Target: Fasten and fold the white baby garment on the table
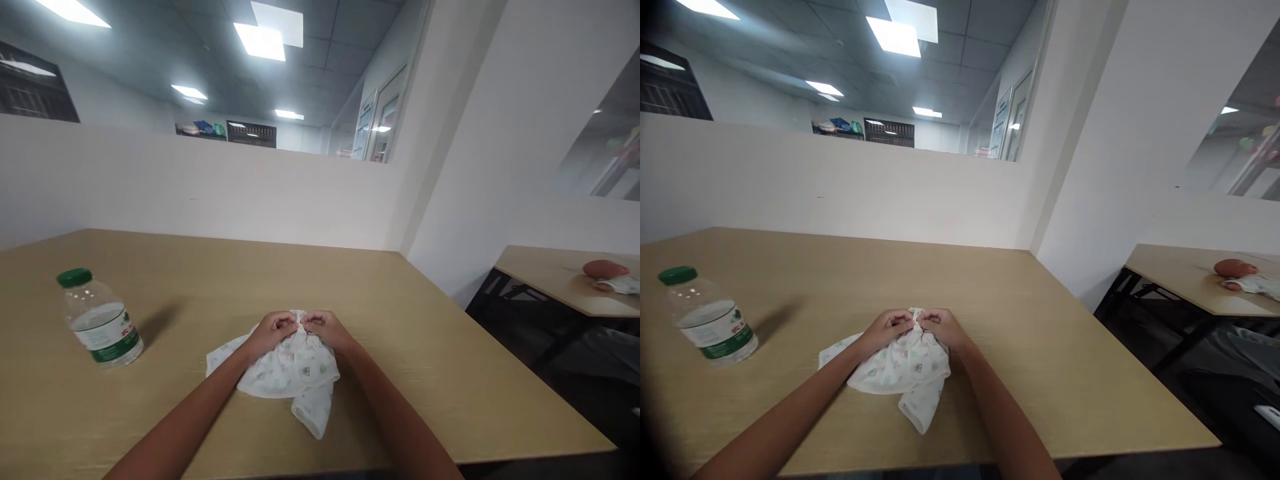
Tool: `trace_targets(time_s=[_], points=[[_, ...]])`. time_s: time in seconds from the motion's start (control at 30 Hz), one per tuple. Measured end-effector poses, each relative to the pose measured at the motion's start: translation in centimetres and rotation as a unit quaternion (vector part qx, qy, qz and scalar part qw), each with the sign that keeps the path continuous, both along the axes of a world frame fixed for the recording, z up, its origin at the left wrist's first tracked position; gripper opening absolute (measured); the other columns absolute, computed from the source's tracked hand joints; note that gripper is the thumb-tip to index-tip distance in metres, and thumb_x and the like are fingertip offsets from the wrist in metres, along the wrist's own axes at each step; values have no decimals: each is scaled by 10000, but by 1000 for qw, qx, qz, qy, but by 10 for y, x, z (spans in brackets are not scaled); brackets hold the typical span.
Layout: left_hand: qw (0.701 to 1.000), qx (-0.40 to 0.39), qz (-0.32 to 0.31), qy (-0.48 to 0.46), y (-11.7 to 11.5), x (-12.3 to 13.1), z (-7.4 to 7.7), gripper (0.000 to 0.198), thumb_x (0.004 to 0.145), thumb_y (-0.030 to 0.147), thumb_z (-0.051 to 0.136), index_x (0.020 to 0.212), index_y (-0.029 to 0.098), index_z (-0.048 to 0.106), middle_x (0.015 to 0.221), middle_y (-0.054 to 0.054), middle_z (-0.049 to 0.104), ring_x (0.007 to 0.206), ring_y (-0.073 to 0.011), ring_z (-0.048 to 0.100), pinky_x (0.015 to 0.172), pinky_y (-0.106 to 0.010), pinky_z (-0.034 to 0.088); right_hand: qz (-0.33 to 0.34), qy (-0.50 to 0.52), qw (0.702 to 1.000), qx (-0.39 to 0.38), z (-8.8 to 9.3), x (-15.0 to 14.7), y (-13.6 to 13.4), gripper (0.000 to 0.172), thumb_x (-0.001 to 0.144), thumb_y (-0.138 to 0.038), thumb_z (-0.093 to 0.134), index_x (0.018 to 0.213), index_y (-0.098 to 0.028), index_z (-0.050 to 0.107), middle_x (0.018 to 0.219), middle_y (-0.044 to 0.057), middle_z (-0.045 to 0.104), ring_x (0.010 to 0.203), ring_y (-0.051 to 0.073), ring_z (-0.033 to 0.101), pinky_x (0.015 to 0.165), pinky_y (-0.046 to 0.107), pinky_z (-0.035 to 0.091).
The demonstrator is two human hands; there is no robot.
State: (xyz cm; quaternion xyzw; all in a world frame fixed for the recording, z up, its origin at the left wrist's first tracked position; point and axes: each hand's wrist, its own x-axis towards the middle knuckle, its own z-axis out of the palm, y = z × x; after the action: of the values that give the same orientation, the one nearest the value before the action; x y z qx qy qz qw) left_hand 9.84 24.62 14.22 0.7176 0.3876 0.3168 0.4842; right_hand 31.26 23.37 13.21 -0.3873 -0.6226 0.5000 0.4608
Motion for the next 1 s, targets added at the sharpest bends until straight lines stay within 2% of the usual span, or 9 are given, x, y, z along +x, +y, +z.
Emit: trace_targets(time_s=[0.17, 0.37, 0.47, 0.63, 0.8, 1.0], points=[[1000, 0, 1, -5, -1, 0, 0, 667, 758, 710, 638, 953, 71, 623, 763, -18, 502, 689, 62, 412, 647, -10, 287, -9, -20, 1000, 20, 0, -3, -1, 260, 772, -352, 750, 894, -123, 740, 839, 39, 681, 750, 126, 575, 689, 226, 416], [1000, -1, 13, -10, -1, 1, 1, 717, 733, 746, 620, 933, 58, 632, 762, -29, 528, 660, 52, 423, 614, -21, 293, -103, -53, 985, 125, 1, -18, -8, 170, 806, -281, 651, 877, -131, 689, 799, 43, 680, 722, 139, 613, 679, 239, 467], [1000, -6, 25, -12, 2, 4, -1, 768, 699, 781, 605, 948, 56, 633, 749, -33, 533, 638, 33, 441, 587, -39, 310, -135, -74, 977, 150, 1, -22, -10, 121, 772, -220, 616, 838, -137, 675, 774, 40, 680, 677, 135, 613, 644, 233, 471], [998, -2, 55, -18, 5, 9, -5, 782, 664, 786, 590, 932, 53, 629, 736, -29, 528, 621, 28, 429, 568, -52, 317, -148, -71, 977, 133, 1, -23, -11, 101, 723, -214, 660, 786, -138, 684, 756, 54, 701, 674, 149, 637, 630, 229, 485], [998, 2, 65, -14, 1, 9, -2, 732, 682, 748, 572, 912, 57, 633, 700, -17, 500, 599, 43, 394, 550, -38, 273, -149, -53, 982, 101, 2, -25, -12, 232, 744, -355, 764, 747, -134, 694, 736, 74, 706, 660, 159, 639, 607, 232, 479], [997, 6, 74, -24, -1, 10, -1, 744, 680, 761, 587, 903, 52, 630, 699, -10, 478, 606, 55, 374, 547, -25, 257, -180, -59, 978, 89, 2, -28, -11, 252, 734, -368, 780, 689, -145, 671, 700, 60, 690, 631, 158, 623, 593, 240, 463]])
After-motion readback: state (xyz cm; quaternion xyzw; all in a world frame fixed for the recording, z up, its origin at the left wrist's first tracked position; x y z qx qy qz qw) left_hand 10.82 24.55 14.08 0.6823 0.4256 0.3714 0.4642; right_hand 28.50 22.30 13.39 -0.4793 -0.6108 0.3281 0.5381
